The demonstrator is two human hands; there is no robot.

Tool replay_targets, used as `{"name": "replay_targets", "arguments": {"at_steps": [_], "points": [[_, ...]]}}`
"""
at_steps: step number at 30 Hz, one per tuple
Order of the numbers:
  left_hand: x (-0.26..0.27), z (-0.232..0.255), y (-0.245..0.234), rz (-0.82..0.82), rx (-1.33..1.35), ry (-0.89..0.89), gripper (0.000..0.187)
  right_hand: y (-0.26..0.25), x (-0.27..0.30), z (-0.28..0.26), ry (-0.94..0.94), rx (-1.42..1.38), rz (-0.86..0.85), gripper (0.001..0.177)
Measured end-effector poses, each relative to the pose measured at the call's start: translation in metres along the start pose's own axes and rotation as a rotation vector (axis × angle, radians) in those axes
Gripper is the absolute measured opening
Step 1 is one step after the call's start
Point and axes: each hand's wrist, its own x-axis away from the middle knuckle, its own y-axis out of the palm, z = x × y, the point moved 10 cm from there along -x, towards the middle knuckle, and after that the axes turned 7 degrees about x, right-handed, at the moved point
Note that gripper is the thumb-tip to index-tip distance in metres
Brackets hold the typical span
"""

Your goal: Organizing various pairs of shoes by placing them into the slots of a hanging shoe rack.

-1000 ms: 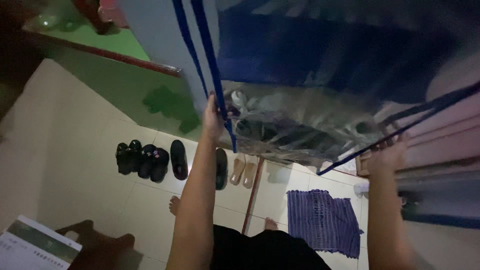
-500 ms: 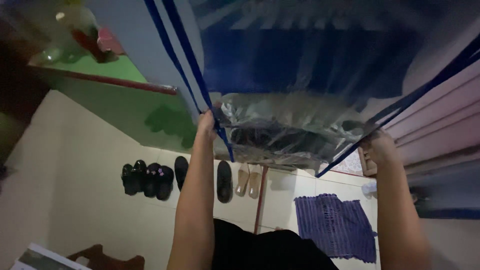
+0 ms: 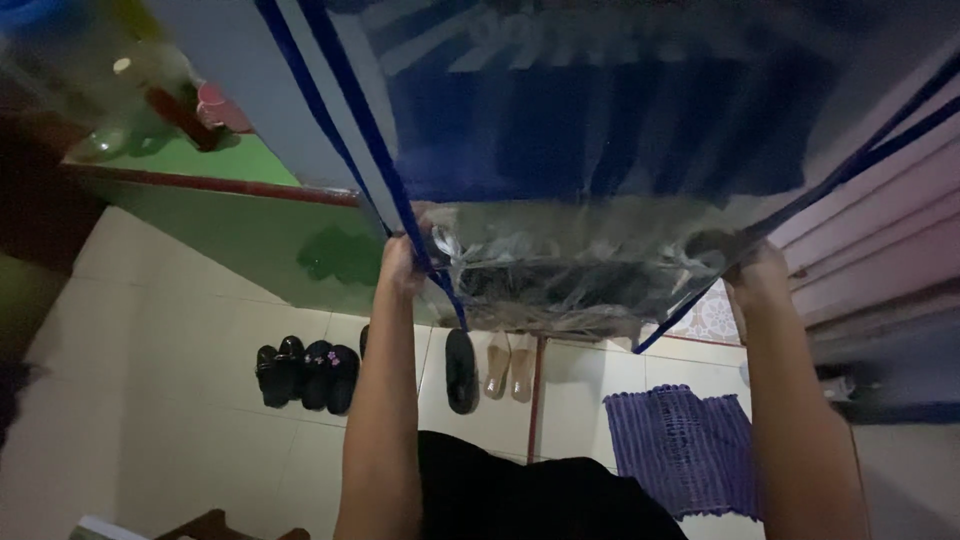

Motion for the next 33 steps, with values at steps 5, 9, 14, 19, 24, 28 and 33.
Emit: {"name": "replay_targets", "arguments": {"at_steps": [5, 9, 14, 19, 24, 28, 33], "points": [[-0.012, -0.009, 0.002, -0.072, 0.016, 0.058, 0.018, -0.057, -0.025, 0.011, 0.012, 0.375, 0.072, 0.029], [-0.003, -0.006, 0.010, -0.122, -0.012, 0.057, 0.024, -0.064, -0.024, 0.010, 0.062, 0.741, -0.108, 0.041], [-0.022, -0.012, -0.003, -0.066, -0.064, 0.072, 0.023, -0.065, -0.023, 0.019, 0.157, 0.589, -0.124, 0.029], [-0.053, -0.039, -0.048, 0.056, 0.036, 0.024, 0.037, 0.000, 0.032, -0.026, 0.144, 0.511, -0.165, 0.043], [-0.002, -0.017, -0.034, -0.059, 0.078, 0.243, 0.044, -0.039, 0.024, -0.005, 0.206, 0.607, 0.052, 0.037], [0.028, -0.017, -0.047, 0.019, 0.032, 0.479, 0.045, -0.033, 0.039, -0.013, 0.147, 0.579, 0.160, 0.044], [0.059, -0.012, -0.034, 0.123, -0.105, 0.702, 0.045, -0.020, 0.043, -0.012, 0.051, 0.525, 0.116, 0.033]]}}
